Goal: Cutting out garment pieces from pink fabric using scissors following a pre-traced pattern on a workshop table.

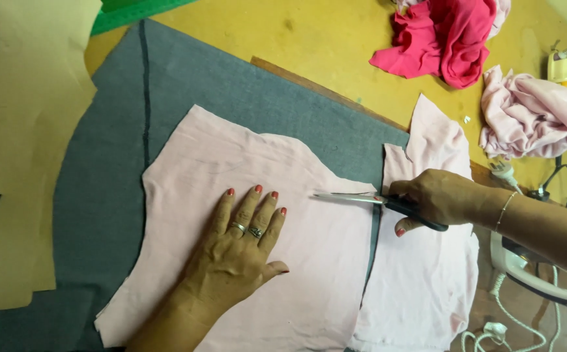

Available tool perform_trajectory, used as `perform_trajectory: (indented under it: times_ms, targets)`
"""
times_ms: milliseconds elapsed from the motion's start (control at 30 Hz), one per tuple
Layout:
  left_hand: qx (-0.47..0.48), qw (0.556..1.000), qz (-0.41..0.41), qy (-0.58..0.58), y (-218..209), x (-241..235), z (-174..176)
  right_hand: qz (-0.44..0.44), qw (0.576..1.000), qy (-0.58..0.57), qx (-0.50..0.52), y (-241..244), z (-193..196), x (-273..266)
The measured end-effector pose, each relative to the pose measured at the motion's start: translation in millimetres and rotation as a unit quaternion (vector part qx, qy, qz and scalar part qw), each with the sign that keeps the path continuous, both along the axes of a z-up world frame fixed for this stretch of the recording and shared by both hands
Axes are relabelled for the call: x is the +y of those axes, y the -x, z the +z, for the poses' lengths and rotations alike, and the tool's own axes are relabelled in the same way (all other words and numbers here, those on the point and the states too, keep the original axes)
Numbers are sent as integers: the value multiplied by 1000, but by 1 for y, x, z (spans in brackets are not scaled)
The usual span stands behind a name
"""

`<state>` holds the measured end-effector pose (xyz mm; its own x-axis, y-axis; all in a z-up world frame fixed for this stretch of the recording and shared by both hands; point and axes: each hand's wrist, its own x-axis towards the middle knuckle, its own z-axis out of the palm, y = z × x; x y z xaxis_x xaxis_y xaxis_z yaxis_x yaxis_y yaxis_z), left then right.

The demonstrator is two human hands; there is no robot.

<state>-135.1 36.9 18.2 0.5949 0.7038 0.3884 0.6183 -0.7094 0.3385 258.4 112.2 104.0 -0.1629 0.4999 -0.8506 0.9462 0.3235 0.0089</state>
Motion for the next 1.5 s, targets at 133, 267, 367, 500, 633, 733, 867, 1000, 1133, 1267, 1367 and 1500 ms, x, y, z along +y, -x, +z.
perform_trajectory:
  times_ms: [133,267,367,500,633,733,867,1000,1133,1267,1367,1500]
  targets:
    - [-7,1000,-3,0,1,0,-1,-16,1000,2,-3,24,3,-2]
    - [-18,1000,-5,13,2,1,-1,-18,1000,-14,19,18,-7,-6]
    - [-24,999,-5,21,3,1,-1,-18,998,-22,48,11,-11,-8]
    - [-17,1000,-2,22,2,0,-4,-28,999,-18,17,23,-7,-8]
    - [-28,999,-6,25,2,0,-4,-47,998,-23,41,50,-4,-9]
    - [-34,999,1,23,3,1,-2,-70,997,-15,28,62,-2,-9]
    - [-35,999,-1,24,4,0,-5,-114,993,-17,9,68,0,-11]
    - [-23,1000,-3,20,3,-2,-8,-113,992,-23,60,86,4,-14]
    - [-33,999,10,12,3,-1,-6,-96,985,-40,137,97,-5,-19]
    - [-27,999,13,12,3,-3,-11,-100,980,-53,164,94,-12,-27]
    - [-13,1000,15,9,2,-4,-14,-135,978,-31,154,116,-1,-25]
    - [-27,999,19,16,1,-4,-15,-175,963,-12,204,143,2,-25]
